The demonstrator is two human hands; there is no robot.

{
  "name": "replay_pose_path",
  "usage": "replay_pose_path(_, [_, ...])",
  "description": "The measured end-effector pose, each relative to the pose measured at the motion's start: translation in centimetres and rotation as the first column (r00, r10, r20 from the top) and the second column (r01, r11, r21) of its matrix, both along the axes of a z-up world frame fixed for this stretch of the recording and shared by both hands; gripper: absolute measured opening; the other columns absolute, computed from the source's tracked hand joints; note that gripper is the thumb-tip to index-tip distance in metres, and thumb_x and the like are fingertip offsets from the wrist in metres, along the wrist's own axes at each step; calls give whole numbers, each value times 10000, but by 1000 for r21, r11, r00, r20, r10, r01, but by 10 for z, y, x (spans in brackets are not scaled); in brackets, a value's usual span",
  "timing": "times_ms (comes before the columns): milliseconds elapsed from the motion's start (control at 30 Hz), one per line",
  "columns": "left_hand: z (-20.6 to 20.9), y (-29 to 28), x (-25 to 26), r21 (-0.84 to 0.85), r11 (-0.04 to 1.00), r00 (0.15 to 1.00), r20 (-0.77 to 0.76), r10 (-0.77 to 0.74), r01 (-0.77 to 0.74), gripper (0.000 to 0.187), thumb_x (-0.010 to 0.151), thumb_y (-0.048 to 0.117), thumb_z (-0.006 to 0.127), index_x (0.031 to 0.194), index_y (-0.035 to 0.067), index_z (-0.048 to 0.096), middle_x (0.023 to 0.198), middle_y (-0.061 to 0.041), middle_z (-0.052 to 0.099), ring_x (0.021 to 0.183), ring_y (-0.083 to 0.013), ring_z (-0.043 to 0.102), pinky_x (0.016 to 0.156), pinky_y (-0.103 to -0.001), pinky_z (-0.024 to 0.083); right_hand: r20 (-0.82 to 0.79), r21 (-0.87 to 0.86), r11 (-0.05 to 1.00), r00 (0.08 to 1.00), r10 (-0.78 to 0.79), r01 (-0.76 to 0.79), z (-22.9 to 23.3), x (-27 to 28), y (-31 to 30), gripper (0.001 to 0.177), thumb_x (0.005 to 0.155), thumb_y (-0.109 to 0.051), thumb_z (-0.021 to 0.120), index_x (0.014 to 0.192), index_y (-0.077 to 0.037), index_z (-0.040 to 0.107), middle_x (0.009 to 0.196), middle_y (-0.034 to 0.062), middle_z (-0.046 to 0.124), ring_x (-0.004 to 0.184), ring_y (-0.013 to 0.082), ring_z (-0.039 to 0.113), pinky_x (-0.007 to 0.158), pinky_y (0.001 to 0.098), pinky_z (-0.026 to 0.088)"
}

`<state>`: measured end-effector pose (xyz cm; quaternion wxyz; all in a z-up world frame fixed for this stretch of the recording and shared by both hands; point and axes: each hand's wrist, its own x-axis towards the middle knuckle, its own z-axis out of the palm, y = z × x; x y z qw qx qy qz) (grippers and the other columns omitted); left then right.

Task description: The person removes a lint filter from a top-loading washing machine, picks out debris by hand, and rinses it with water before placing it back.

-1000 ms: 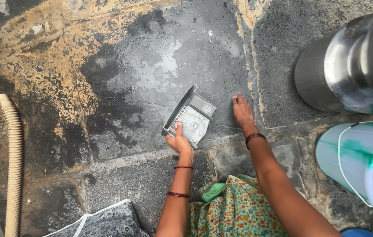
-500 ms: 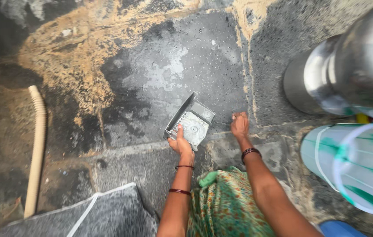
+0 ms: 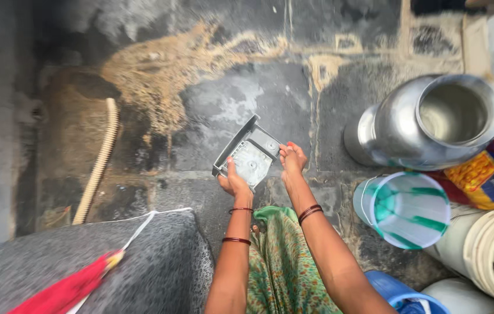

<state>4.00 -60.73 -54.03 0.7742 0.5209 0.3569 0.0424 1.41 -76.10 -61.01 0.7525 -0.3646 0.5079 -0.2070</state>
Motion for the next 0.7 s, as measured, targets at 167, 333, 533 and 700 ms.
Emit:
replay_pose_path(167, [96, 30, -9, 27, 995, 985, 144, 95, -100, 470, 826, 248, 812, 1189, -11, 662, 1127, -89, 703, 935, -175, 669, 840, -327, 545, 207, -95, 993, 975, 85, -66, 140, 10, 49, 198, 997, -101, 591, 1178, -21, 587, 1034, 135, 774, 729, 107, 678, 588, 214, 485])
replay_pose_path(333, [188, 79, -6, -55, 985, 944, 281, 175, -166, 390, 854, 226, 800, 1124, -36, 698, 1078, -92, 727, 911, -181, 665, 829, -337, 533, 340, -135, 979, 921, 191, -153, 256, 29, 94, 220, 987, -148, 680, 1120, 21, 631, 968, 149, 754, 737, 133, 706, 597, 221, 507])
replay_pose_path(533, [264, 153, -18, 22, 956, 883, 390, 260, -291, 379, 878, 266, 789, 1098, -30, 701, 1064, -86, 726, 905, -166, 654, 828, -328, 523, 421, -368, 889, 803, 422, -274, 341, 31, 165, 211, 927, -64, 736, 1097, 7, 634, 889, 97, 722, 697, 114, 647, 577, 236, 476])
replay_pose_path(700, [307, 217, -25, 20, 917, 810, 477, 342, -399, 407, 871, 312, 791, 1048, -47, 717, 993, -95, 745, 843, -174, 651, 797, -344, 530, 395, -425, 808, 719, 572, -409, 390, 30, 241, 254, 947, -91, 696, 1158, 50, 714, 878, 76, 740, 678, 97, 627, 595, 231, 489])
